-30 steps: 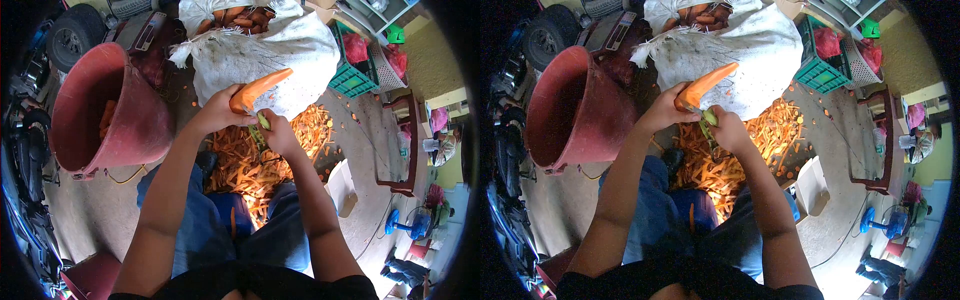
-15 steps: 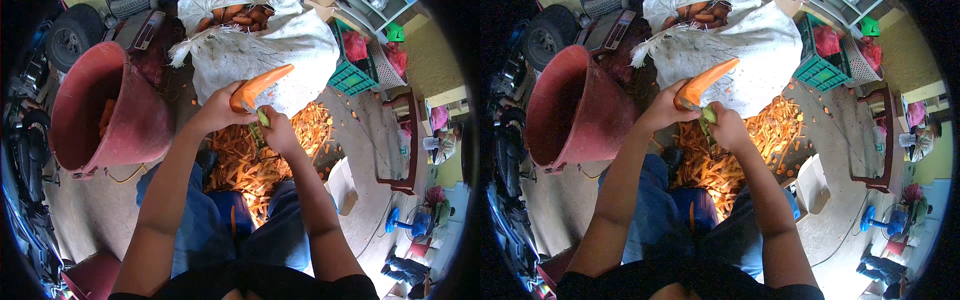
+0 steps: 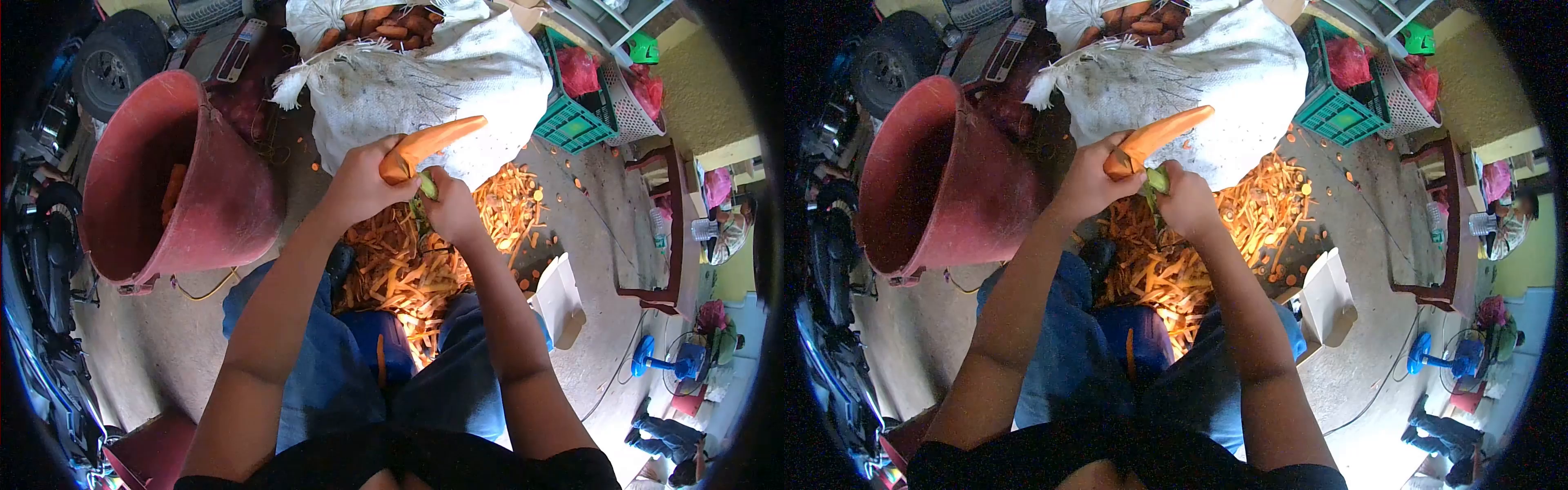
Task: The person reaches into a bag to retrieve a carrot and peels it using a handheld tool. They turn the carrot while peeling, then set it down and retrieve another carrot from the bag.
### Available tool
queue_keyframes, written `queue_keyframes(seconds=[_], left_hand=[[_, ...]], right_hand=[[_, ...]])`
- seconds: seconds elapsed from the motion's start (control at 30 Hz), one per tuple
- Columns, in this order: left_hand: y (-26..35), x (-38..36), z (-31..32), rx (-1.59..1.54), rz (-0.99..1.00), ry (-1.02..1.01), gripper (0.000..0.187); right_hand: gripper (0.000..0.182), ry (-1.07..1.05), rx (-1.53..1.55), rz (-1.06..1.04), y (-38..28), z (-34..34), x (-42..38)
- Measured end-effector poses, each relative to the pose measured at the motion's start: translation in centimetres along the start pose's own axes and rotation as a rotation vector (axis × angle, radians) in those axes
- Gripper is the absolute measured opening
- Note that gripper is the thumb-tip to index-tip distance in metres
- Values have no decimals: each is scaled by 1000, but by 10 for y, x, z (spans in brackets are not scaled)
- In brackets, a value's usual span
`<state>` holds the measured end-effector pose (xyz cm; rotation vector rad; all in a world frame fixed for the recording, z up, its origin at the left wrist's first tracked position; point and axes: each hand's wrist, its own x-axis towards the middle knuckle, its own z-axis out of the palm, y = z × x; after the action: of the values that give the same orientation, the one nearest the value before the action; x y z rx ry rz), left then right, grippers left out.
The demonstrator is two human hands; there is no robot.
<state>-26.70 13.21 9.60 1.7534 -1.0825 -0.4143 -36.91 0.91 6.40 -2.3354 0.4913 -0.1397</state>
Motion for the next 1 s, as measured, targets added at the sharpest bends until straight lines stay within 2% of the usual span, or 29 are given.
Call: queue_keyframes(seconds=[0.27,0.37,0.43,0.47,0.53,0.63,0.7,0.83,1.0], left_hand=[[-10,3,-3,-155,-33,-83,46],[-10,3,-4,-257,-94,-106,50],[-9,4,-6,-340,-124,-124,52],[-9,4,-7,-311,-117,-150,55],[-9,3,-10,-281,-109,-173,57],[-10,2,-11,-315,-171,-223,59],[-16,3,-10,-349,-64,-161,61],[-20,3,-12,-442,-106,-146,63],[-8,3,-15,-606,-130,-93,73]], right_hand=[[22,-42,34,3,-1,-2,0],[19,-50,213,11,3,1,1],[18,-201,453,-72,13,4,4],[18,-199,453,-73,14,4,4],[19,-343,562,-28,12,2,2],[19,-391,571,-32,11,3,1],[19,-323,485,-36,3,-4,-1],[18,-164,290,-38,-8,-7,-6],[23,-109,190,-78,-6,-5,-7]])
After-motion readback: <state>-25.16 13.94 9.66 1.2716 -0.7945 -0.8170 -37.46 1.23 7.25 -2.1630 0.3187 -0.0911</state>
